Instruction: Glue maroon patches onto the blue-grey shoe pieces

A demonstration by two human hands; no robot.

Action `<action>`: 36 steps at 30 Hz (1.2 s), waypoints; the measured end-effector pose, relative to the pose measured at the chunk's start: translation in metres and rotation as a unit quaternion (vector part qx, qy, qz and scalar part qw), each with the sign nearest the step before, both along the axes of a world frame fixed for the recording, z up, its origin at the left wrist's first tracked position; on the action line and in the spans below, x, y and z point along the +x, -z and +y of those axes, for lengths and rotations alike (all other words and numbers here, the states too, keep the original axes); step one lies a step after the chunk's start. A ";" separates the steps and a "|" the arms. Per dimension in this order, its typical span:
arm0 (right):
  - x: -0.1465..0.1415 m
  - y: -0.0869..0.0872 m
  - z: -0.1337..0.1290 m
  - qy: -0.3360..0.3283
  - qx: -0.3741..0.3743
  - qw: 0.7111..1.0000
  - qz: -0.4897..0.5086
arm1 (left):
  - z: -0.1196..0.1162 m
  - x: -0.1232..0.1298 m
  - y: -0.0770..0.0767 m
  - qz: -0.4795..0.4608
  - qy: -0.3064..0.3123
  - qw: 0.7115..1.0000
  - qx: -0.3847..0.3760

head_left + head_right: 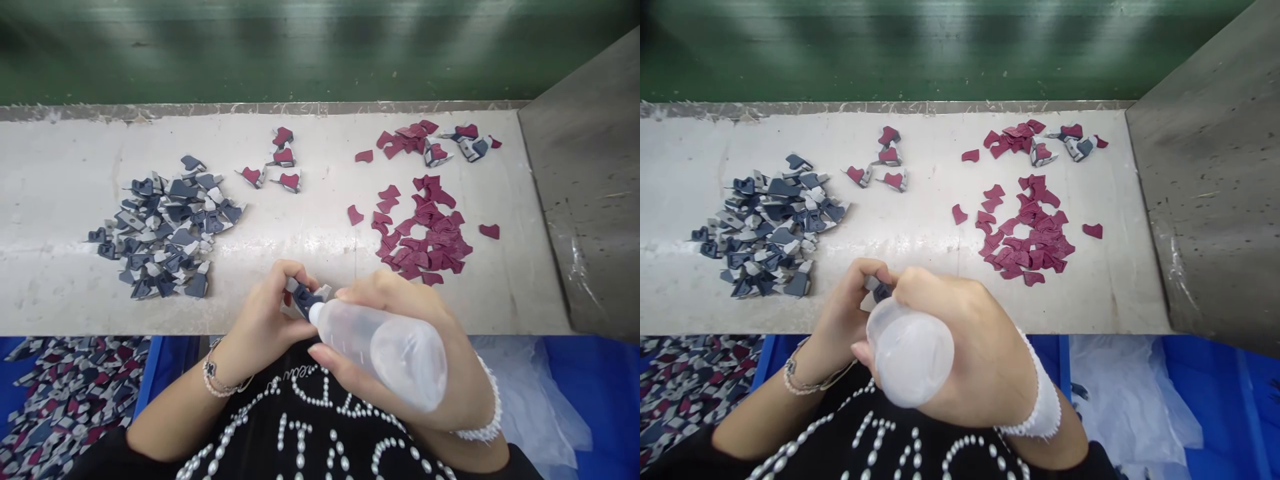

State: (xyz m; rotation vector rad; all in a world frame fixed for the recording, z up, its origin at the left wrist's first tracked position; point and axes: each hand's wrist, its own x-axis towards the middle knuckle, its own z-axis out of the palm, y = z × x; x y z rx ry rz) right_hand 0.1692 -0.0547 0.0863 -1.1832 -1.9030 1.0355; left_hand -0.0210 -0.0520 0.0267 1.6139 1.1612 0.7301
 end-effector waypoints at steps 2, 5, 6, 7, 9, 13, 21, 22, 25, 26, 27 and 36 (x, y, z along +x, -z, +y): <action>0.001 -0.001 0.001 0.004 0.005 1.000 0.014 | 0.001 0.000 -0.001 0.010 0.003 1.000 0.017; 0.002 -0.002 0.002 0.010 0.022 0.999 0.030 | 0.002 0.000 -0.002 0.018 0.001 0.999 0.038; 0.003 -0.002 0.001 0.005 0.022 0.999 0.022 | 0.002 0.001 -0.002 0.017 -0.002 0.999 0.036; 0.004 -0.002 0.000 -0.003 0.020 1.000 0.009 | 0.003 0.001 -0.002 0.016 -0.005 0.999 0.031; 0.006 -0.003 -0.001 -0.014 0.011 1.000 -0.021 | 0.003 0.001 -0.002 0.017 -0.012 1.000 0.019; 0.006 -0.003 -0.002 0.005 0.007 1.000 -0.008 | 0.004 0.001 -0.002 0.010 -0.025 0.999 0.019; 0.005 -0.008 -0.001 0.022 -0.006 0.999 0.042 | 0.004 0.004 -0.005 0.005 -0.020 1.000 0.016; 0.005 -0.009 -0.001 0.027 -0.009 0.999 0.039 | 0.004 0.004 -0.005 0.006 -0.018 1.000 0.017; 0.004 -0.009 -0.001 0.030 -0.021 0.999 0.030 | 0.004 0.004 -0.005 0.012 -0.012 1.000 0.023; 0.004 -0.008 -0.001 0.026 -0.023 0.999 0.029 | 0.004 0.004 -0.005 0.015 -0.009 1.000 0.024; 0.004 -0.008 -0.001 0.022 -0.022 0.999 0.029 | 0.004 0.003 -0.005 0.017 -0.007 1.000 0.024; 0.012 -0.005 -0.007 -0.021 0.002 0.996 -0.087 | 0.002 0.001 -0.001 0.024 -0.029 0.999 0.017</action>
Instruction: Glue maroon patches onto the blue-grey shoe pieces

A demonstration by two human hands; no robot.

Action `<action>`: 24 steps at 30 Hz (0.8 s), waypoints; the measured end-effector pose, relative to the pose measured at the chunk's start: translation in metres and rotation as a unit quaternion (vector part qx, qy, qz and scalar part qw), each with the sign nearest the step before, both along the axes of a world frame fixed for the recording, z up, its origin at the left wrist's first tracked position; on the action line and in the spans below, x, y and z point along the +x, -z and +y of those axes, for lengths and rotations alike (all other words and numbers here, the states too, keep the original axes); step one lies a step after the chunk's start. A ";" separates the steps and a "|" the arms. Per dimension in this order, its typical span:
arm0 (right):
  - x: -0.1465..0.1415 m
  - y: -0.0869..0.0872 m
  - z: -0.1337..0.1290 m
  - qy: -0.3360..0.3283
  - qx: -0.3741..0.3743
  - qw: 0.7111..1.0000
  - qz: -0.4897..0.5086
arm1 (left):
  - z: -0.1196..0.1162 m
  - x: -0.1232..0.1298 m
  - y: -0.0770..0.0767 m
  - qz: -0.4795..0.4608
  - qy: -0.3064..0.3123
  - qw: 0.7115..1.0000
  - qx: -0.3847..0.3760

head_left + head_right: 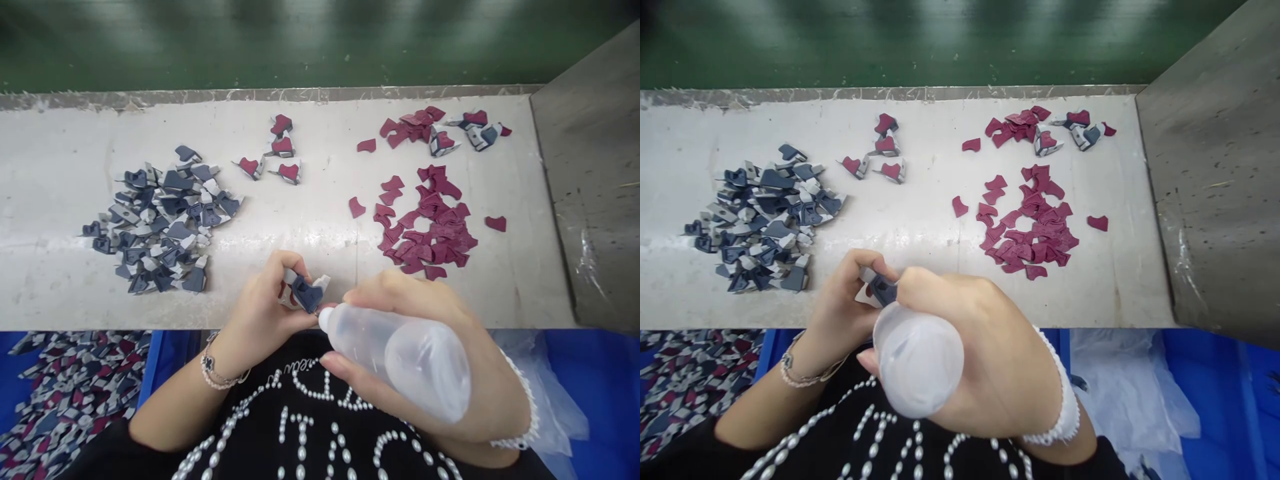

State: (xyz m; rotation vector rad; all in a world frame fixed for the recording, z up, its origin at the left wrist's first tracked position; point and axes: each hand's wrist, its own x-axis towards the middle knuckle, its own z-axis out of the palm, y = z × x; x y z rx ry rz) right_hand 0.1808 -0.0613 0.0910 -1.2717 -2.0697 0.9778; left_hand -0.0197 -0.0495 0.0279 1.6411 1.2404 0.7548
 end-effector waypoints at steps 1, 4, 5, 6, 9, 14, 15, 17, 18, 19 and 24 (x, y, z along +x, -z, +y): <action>0.000 0.000 0.000 0.000 -0.001 1.000 -0.006 | 0.000 0.000 0.000 0.004 -0.001 1.000 0.006; 0.001 -0.003 0.001 0.009 -0.012 1.000 -0.003 | 0.000 -0.001 0.000 0.026 -0.007 0.999 0.027; 0.001 -0.005 0.002 0.014 -0.015 1.000 0.005 | 0.000 -0.001 0.000 0.032 -0.008 0.999 0.034; 0.002 -0.006 0.003 0.019 -0.017 1.000 0.015 | 0.000 0.000 0.000 0.038 -0.007 0.998 0.043; 0.002 -0.009 0.004 0.041 -0.018 0.998 0.040 | 0.000 0.000 -0.001 0.057 -0.009 0.996 0.070; -0.003 -0.005 -0.003 0.026 -0.011 1.000 0.004 | 0.000 0.000 0.001 0.072 -0.017 0.994 0.085; -0.004 -0.004 -0.004 0.025 -0.009 1.000 0.003 | -0.001 0.000 0.001 0.075 -0.018 0.993 0.086; -0.005 -0.004 -0.004 0.036 -0.009 0.999 0.014 | -0.001 0.000 0.001 0.080 -0.018 0.993 0.087; -0.004 -0.004 -0.003 0.041 -0.012 0.999 0.026 | 0.000 0.000 0.001 0.081 -0.016 0.993 0.087; -0.003 -0.005 -0.002 0.048 -0.017 0.998 0.037 | 0.000 0.000 0.001 0.081 -0.016 0.993 0.088; -0.003 -0.010 0.001 0.096 -0.035 0.993 0.060 | 0.001 0.002 0.000 0.060 -0.017 0.995 0.072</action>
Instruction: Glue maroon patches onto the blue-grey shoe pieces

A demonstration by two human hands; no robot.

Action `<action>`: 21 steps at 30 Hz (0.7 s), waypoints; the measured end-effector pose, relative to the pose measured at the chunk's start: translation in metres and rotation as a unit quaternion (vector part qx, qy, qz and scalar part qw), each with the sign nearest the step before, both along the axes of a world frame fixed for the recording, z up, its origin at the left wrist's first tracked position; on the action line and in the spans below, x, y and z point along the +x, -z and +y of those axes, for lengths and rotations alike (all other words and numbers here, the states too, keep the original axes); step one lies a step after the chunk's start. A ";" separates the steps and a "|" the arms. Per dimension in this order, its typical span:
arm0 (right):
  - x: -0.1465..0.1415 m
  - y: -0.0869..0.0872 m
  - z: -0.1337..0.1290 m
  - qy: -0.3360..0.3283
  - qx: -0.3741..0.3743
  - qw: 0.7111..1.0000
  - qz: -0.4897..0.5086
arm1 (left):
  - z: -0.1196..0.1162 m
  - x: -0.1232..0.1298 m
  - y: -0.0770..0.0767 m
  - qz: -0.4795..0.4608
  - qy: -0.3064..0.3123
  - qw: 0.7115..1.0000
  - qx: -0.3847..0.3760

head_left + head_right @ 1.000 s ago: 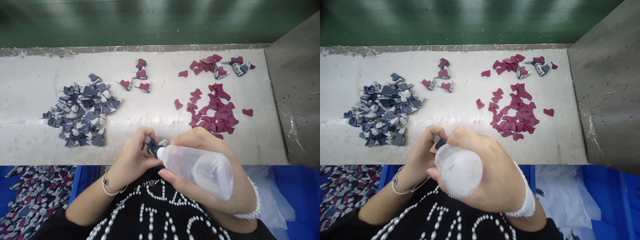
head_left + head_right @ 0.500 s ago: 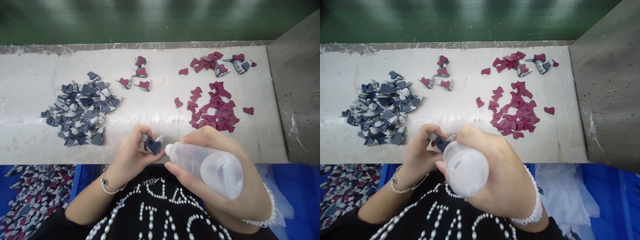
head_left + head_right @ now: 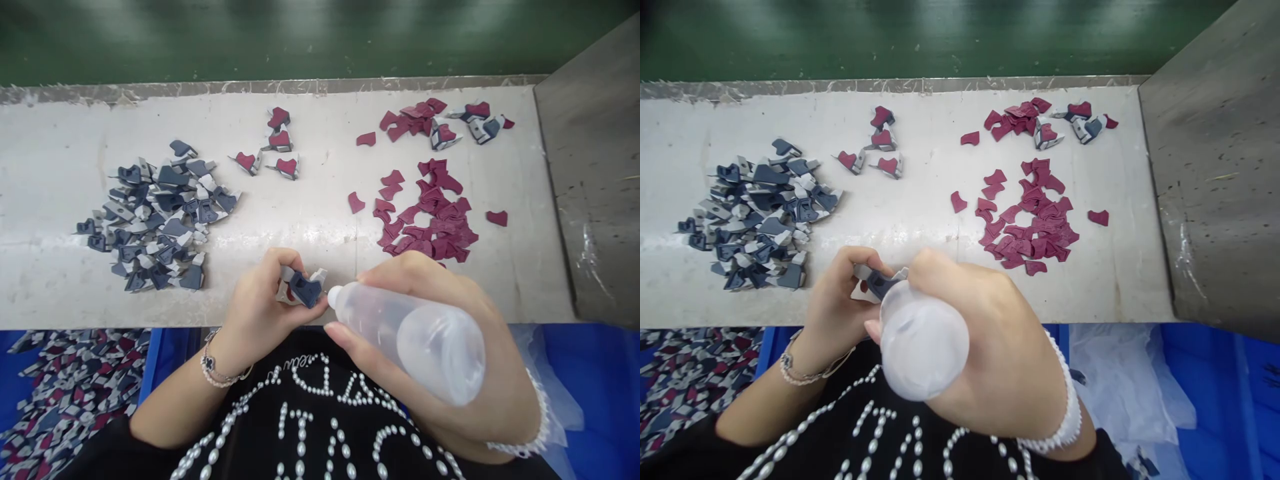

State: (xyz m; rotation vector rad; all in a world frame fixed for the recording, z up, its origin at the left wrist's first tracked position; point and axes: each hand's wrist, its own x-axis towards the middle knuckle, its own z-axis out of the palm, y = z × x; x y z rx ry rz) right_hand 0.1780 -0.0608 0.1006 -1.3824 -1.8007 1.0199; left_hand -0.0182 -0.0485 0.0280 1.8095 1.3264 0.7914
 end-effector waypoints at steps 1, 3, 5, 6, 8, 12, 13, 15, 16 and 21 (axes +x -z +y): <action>0.000 0.000 0.000 0.005 0.000 1.000 -0.001 | 0.000 0.000 -0.001 -0.006 0.003 1.000 -0.007; -0.001 0.000 0.001 0.007 0.000 1.000 -0.001 | 0.001 0.000 -0.002 -0.014 0.008 1.000 -0.013; -0.002 0.000 0.002 0.010 0.004 1.000 0.000 | 0.001 0.000 -0.003 -0.021 0.011 1.000 -0.016; -0.002 0.000 0.002 0.007 0.007 1.000 0.001 | 0.002 0.000 -0.004 -0.024 0.012 0.999 -0.017; -0.003 0.001 0.003 -0.003 0.017 1.000 0.002 | 0.002 -0.001 -0.005 -0.031 0.016 0.999 -0.021; -0.003 0.001 0.002 0.001 0.015 1.000 -0.003 | 0.002 0.000 -0.005 -0.034 0.015 0.999 -0.020; -0.002 0.001 0.002 0.000 0.015 1.000 -0.002 | 0.002 0.000 -0.005 -0.034 0.014 0.999 -0.022; 0.000 0.001 0.003 -0.010 0.022 1.000 0.005 | 0.002 0.000 -0.005 -0.036 0.010 0.999 -0.021; 0.001 0.001 0.003 -0.015 0.026 1.000 0.008 | 0.002 0.000 -0.005 -0.040 0.008 0.999 -0.020; 0.005 0.000 0.005 -0.039 0.023 0.999 0.007 | 0.001 0.000 -0.004 -0.042 0.003 0.999 -0.012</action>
